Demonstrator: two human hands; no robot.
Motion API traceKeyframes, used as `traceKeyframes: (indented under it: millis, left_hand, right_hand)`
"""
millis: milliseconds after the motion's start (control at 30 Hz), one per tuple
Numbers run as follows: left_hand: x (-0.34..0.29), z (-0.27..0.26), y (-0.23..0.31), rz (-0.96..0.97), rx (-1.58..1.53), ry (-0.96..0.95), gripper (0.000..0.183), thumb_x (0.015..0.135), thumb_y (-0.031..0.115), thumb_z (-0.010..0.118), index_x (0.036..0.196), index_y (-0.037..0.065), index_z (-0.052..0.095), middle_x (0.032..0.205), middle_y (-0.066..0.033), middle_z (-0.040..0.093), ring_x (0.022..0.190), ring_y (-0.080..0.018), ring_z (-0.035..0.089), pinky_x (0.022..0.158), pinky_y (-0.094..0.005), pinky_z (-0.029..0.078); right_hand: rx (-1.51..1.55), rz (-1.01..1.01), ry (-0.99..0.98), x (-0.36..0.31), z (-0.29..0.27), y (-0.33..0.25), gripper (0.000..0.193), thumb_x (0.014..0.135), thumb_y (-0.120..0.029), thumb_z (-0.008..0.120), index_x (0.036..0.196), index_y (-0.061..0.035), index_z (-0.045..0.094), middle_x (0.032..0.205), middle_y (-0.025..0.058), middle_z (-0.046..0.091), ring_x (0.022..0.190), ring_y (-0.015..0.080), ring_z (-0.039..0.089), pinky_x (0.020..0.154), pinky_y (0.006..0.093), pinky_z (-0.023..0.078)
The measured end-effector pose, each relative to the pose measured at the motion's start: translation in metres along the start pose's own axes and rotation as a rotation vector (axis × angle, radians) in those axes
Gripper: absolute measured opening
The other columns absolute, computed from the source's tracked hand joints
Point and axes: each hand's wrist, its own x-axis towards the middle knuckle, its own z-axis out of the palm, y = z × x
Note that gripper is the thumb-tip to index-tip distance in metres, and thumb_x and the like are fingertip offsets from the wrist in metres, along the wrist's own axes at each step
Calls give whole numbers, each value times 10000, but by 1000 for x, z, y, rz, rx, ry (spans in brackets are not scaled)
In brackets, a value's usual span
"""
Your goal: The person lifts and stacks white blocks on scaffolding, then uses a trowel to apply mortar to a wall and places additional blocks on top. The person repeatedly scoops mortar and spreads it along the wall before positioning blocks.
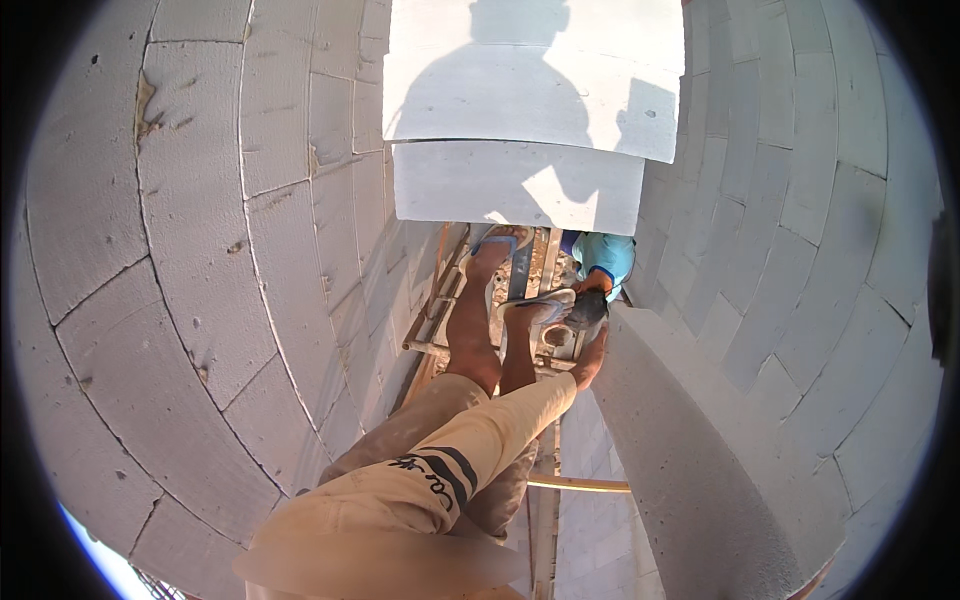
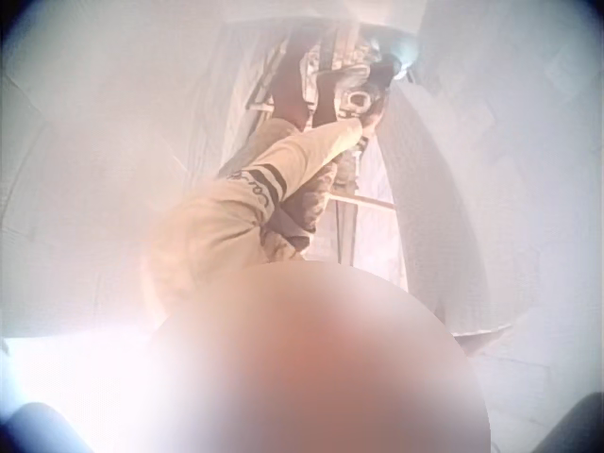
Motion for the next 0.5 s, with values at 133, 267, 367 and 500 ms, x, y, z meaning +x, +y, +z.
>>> traceKeyframes:
  millis: [133, 267, 367, 500]
  left_hand:
    - [-27, -58, 30, 80, -176, 153, 901, 982, 743, 420, 1577, 68, 391, 1573, -127, 433, 1426, -270, 401, 1223, -400, 233]
    - [-77, -159, 127, 236, -396, 271, 744, 1066, 607, 403, 1485, 1, 508, 1428, -142, 569, 1325, -250, 503, 1102, -374, 394]
    - [-101, -244, 192, 429, -293, 398, 781, 1068, 618, 359, 1541, 0, 419, 1484, -162, 520, 1333, -287, 523, 1129, -402, 403]
    - [-75, -342, 262, 540, -115, 699, 807, 1072, 610, 354, 1570, -25, 361, 1571, -190, 443, 1426, -301, 440, 1199, -391, 306]
  right_hand:
    - [0, -55, -111, 3, -21, 29, 1093, 633, -442, 828, 1517, 48, 412, 1481, 287, 464, 1360, 410, 460, 1108, 554, 345]
    - [408, 147, -189, 41, 53, 100, 774, 829, -415, 639, 1440, 36, 488, 1351, 224, 563, 1230, 348, 559, 1017, 482, 443]
    - [888, 503, -162, 84, 161, 147, 587, 976, -395, 497, 1383, 27, 544, 1254, 176, 638, 1133, 302, 633, 949, 428, 517]
    - [1207, 527, -267, 146, 363, 150, 572, 1081, -458, 383, 1403, -17, 553, 1300, 129, 650, 1146, 272, 650, 971, 391, 528]
